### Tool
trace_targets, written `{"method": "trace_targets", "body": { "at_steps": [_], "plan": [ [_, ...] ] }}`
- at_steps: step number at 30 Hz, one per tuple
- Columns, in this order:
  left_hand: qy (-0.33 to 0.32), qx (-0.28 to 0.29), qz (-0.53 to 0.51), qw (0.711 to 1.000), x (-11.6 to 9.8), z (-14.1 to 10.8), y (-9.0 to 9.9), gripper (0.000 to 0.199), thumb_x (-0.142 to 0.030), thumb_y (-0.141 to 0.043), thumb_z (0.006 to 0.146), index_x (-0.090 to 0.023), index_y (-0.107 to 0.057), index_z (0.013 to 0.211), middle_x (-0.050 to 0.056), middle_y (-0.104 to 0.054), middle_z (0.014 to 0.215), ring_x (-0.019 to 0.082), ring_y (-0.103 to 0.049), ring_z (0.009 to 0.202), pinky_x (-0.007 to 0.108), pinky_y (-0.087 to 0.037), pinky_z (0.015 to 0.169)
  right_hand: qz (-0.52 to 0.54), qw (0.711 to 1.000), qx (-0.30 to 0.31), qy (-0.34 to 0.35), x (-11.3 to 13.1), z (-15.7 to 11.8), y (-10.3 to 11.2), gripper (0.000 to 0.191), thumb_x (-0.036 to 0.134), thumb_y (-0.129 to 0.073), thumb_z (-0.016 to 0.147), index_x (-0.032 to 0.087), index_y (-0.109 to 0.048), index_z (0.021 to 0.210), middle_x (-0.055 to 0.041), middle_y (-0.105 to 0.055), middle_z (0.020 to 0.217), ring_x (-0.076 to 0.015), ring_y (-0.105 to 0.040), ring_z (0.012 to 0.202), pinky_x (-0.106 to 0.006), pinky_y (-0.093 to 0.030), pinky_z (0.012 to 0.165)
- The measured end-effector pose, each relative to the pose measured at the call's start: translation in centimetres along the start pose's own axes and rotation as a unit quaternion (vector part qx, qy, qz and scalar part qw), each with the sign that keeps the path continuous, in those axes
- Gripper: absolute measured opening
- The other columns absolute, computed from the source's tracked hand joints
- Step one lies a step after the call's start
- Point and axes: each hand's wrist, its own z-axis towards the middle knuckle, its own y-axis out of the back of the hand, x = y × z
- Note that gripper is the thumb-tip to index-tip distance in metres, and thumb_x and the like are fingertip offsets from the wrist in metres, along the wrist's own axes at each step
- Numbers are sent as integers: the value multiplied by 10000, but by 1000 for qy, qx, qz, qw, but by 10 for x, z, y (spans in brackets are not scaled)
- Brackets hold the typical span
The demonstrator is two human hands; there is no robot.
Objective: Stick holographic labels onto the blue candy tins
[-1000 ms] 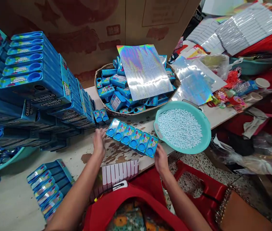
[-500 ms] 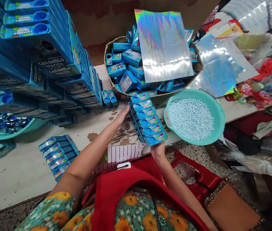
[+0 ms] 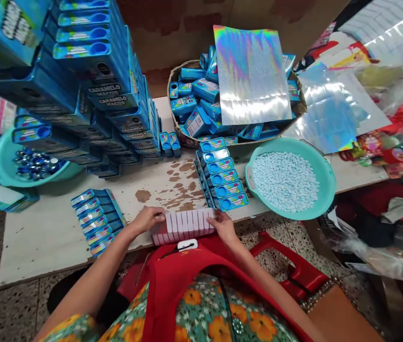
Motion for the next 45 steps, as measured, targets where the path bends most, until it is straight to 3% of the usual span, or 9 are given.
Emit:
{"method": "trace_targets", "body": {
  "at_steps": [8, 13, 16, 19, 25, 30, 36, 40, 45],
  "plan": [
    [43, -108, -40, 992, 24, -5, -12, 217, -355, -591, 639, -174, -666, 731, 5, -618, 668, 179, -511, 702, 261, -369, 664, -80, 996, -22, 9, -19, 2, 19, 293, 404, -690, 621, 175, -557, 748, -8, -602, 673, -173, -549, 629, -314, -445, 639],
    [21, -125, -30, 991, 27, -12, -20, 196, -342, -576, 660, -188, -669, 739, 14, -614, 679, 185, -510, 708, 270, -361, 673, -110, 983, -114, 93, 2, 15, 44, 641, 358, -730, 568, 177, -495, 1136, -95, -603, 1086, -213, -573, 931, -372, -454, 809],
    [-7, -84, -40, 996, 30, -8, -21, 217, -351, -560, 680, -185, -673, 762, 13, -617, 691, 172, -510, 691, 256, -357, 658, -120, 984, -16, 132, 23, 35, 56, 538, 328, -751, 533, 184, -595, 1027, -76, -650, 1037, -236, -572, 944, -406, -435, 862],
    [-8, -61, -34, 998, 33, 0, -20, 235, -361, -564, 674, -187, -682, 778, 2, -609, 653, 163, -506, 664, 246, -354, 653, -138, 984, 34, 109, 30, 48, 49, 321, 321, -752, 512, 176, -665, 785, -53, -701, 837, -255, -590, 831, -424, -444, 829],
    [-12, -67, -29, 997, 28, 7, -18, 204, -325, -602, 619, -195, -689, 751, 8, -650, 717, 180, -530, 719, 245, -363, 663, -156, 982, -8, 102, 17, 34, 7, 331, 375, -713, 577, 172, -661, 832, -63, -702, 840, -235, -591, 762, -392, -459, 766],
    [9, -66, -122, 990, 28, -2, -22, 277, -275, -597, 589, -168, -675, 833, 12, -646, 707, 166, -532, 668, 248, -384, 617, -220, 952, -150, 150, 21, -16, 4, 431, 438, -672, 673, 165, -594, 997, -95, -634, 947, -216, -556, 824, -353, -443, 759],
    [32, -91, -160, 982, 26, 1, -25, 236, -339, -569, 655, -149, -636, 777, -11, -556, 593, 127, -460, 543, 242, -350, 539, -285, 921, 128, 232, 36, -55, -27, 210, 369, -560, 821, 216, -643, 939, -71, -623, 926, -210, -564, 867, -324, -437, 790],
    [-71, -58, -143, 986, -1, 6, -39, 195, -319, -536, 718, -162, -634, 778, -1, -575, 660, 142, -483, 631, 251, -363, 601, -395, 876, 128, 246, 36, -44, -42, 397, 340, -607, 801, 213, -560, 1174, -113, -559, 1222, -281, -474, 1135, -424, -305, 988],
    [-95, -25, -167, 981, -31, 9, -81, 241, -375, -513, 779, -169, -636, 800, 17, -621, 731, 166, -533, 702, 272, -404, 671, -474, 844, 150, 201, 35, -28, 13, 123, 312, -596, 813, 213, -667, 832, -52, -660, 792, -221, -582, 796, -393, -389, 848]
  ]
}}
